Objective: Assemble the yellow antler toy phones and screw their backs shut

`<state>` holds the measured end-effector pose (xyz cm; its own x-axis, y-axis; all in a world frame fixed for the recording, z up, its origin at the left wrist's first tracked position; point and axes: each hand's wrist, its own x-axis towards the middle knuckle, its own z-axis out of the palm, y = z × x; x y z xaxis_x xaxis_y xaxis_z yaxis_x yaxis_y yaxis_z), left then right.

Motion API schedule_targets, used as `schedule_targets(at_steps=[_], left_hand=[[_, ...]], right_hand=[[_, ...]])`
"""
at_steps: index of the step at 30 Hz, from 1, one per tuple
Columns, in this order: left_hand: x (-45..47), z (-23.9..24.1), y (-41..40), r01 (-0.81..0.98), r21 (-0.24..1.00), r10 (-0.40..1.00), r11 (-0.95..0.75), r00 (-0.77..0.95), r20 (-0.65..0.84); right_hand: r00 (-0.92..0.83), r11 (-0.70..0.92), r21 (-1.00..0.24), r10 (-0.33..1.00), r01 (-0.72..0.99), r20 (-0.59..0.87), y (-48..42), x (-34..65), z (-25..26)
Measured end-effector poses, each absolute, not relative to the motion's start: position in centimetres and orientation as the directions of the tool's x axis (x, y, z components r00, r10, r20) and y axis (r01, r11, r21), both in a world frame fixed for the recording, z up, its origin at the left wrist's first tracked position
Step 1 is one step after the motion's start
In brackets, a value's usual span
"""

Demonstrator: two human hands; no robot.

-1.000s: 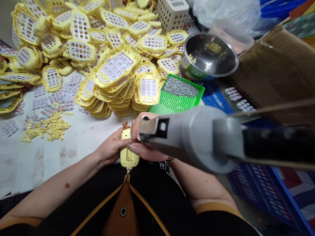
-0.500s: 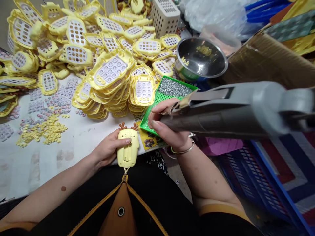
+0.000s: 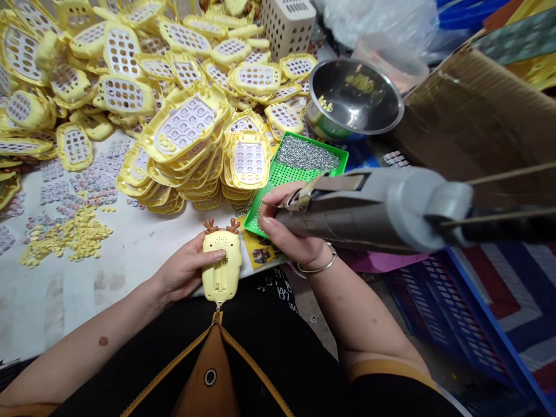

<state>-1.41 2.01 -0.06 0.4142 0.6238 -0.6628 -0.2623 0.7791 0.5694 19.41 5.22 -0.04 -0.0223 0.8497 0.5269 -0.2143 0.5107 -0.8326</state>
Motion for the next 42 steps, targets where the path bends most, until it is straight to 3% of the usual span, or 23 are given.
schedule_targets(at_steps=[8,13,19,27,42], left_hand=[[-2.1,0.2,1.2,-0.165,0.538,0.539,0.826,0.508,-0.672],[-1.7,0.1,1.0,-0.174,0.566,0.576,0.806,0.454,-0.680],[-1.0,0.2,0.9,-0.235,0.607,0.640,0.759,0.439,-0.631],[-1.0,0.5,0.8,-0.198,0.632,0.648,0.749,0.416,-0.638],[-1.3,-0.7,0.8,-0.266,0.622,0.663,0.736,0.468,-0.585]], right_hand=[[-0.089,0.505,-0.821,0.835,-0.265,0.542,5.3,19.6,0.8],[0.044,0.584,-0.720,0.787,-0.375,0.615,4.1,18.3,3.8],[-0.139,0.511,-0.707,0.754,-0.489,0.642,2.5,15.9,5.2],[-0.126,0.504,-0.717,0.770,-0.481,0.626,2.6,14.0,4.0],[-0.334,0.384,-0.842,0.792,-0.378,0.511,4.0,13.0,2.2]])
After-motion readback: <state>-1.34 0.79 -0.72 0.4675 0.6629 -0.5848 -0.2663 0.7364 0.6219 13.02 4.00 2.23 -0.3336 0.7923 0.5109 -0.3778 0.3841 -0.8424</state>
